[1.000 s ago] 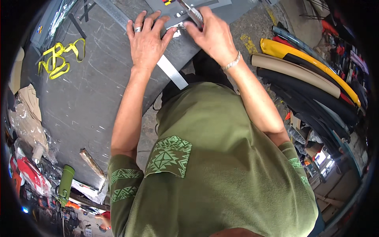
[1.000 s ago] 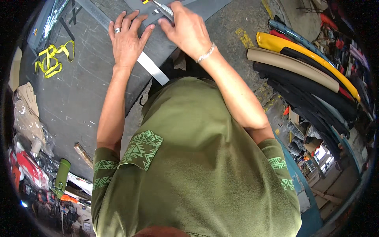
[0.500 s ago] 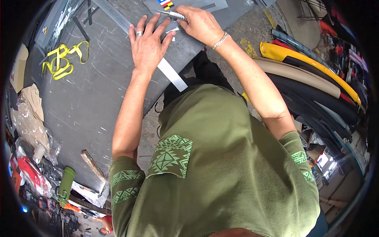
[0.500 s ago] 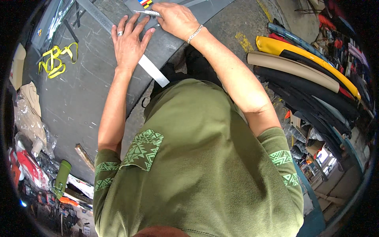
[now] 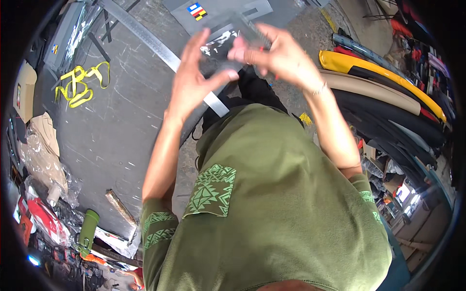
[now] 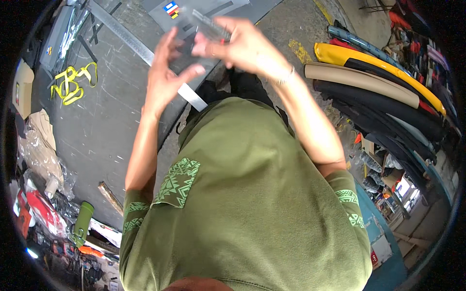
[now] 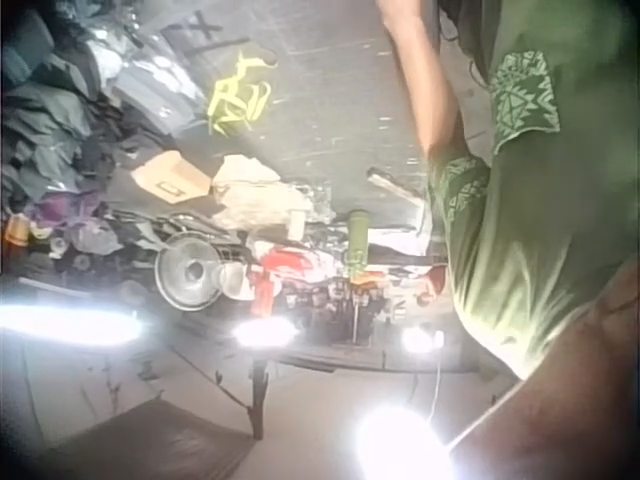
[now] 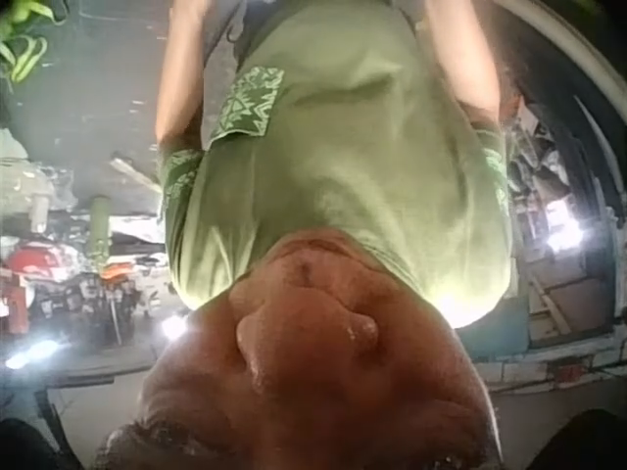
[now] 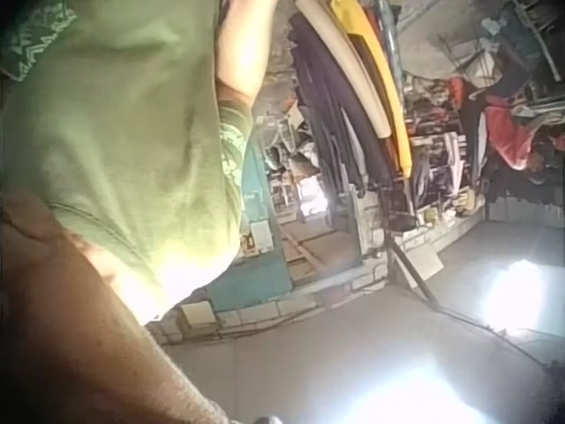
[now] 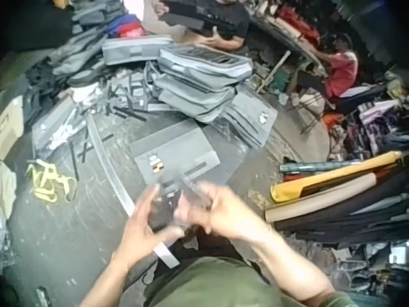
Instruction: Trimming excess material from grey fabric panels using a utility knife and a metal ruler on a workbench.
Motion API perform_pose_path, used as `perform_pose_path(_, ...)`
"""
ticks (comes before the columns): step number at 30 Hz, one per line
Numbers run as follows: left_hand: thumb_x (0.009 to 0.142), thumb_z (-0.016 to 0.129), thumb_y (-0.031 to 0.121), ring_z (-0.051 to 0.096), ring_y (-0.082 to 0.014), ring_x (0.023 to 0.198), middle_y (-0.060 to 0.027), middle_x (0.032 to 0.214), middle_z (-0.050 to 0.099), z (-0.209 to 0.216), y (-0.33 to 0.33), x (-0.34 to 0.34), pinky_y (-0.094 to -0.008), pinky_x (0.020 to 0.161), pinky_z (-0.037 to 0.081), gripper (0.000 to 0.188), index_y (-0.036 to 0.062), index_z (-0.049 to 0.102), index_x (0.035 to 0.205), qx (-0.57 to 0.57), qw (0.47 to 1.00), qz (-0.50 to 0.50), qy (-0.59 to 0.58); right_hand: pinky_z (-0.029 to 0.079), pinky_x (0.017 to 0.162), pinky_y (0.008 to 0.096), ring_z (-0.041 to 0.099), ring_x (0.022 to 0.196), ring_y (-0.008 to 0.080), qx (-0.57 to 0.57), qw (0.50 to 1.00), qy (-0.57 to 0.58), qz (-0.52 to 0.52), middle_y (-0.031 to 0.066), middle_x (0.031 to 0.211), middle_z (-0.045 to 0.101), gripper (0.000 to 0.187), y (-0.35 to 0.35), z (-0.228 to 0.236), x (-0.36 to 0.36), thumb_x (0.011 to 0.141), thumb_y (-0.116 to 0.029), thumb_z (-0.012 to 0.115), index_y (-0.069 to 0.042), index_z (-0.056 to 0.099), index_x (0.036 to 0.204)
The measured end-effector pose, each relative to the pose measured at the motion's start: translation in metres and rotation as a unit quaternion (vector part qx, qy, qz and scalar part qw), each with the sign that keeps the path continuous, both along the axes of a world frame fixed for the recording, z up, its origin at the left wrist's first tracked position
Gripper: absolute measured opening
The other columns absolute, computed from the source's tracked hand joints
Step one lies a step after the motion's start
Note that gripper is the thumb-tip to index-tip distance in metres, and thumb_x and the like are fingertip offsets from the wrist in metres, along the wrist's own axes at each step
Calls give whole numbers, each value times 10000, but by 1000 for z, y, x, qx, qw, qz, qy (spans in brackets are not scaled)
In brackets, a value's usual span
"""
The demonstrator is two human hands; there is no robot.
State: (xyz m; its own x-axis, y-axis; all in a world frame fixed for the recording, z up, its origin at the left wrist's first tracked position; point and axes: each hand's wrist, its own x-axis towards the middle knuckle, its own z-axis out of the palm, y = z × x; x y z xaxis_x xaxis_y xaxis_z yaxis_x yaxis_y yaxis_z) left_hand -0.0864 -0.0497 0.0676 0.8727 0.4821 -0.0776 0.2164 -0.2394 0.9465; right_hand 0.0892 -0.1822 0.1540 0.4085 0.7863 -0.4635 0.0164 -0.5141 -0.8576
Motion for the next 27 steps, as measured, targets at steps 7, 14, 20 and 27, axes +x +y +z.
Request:
perform_pose_path(7, 1026, 673, 187, 630, -90, 768, -42, 990, 720, -4, -29, -19, -285, 729, 552, 265, 29, 678, 1239, -369, 920, -130, 30, 499, 542, 217, 638, 685, 46, 86, 978, 147, -122, 22, 940, 744, 239, -17, -29, -41, 929, -140, 787, -4, 685, 1097)
perform_pose_path(14, 1057, 543, 297, 584, -57, 775, 32, 874, 657, 37, 130, -30, -211, 677, 456, 297, 141, 715, 1242, -119, 970, -100, 188, 485, 555, 232, 676, 831, 105, 53, 966, 115, -225, 102, 1115, 739, 277, -31, -33, -21, 997, -199, 714, -25, 625, 1193)
perform_pose_path(20, 883, 799, 437, 575, -432, 1296, -302, 1382, 594, 14, 282, -93, -482, 1109, 435, 792, -47, 523, 1446, 486, 822, 198, 221, 472, 536, 246, 618, 643, 100, 40, 957, 116, -262, 16, 751, 629, 282, -70, -69, -11, 1021, -246, 674, -29, 619, 1192)
perform_pose_path(27, 899, 778, 273, 629, -383, 1138, -193, 1172, 675, -23, 51, -5, -468, 1013, 493, 399, 55, 694, 1222, 328, 938, 71, 86, 541, 650, 289, 657, 689, 141, -18, 975, -148, -167, 51, 986, 678, 407, -77, -109, 33, 975, -177, 664, -108, 610, 1373)
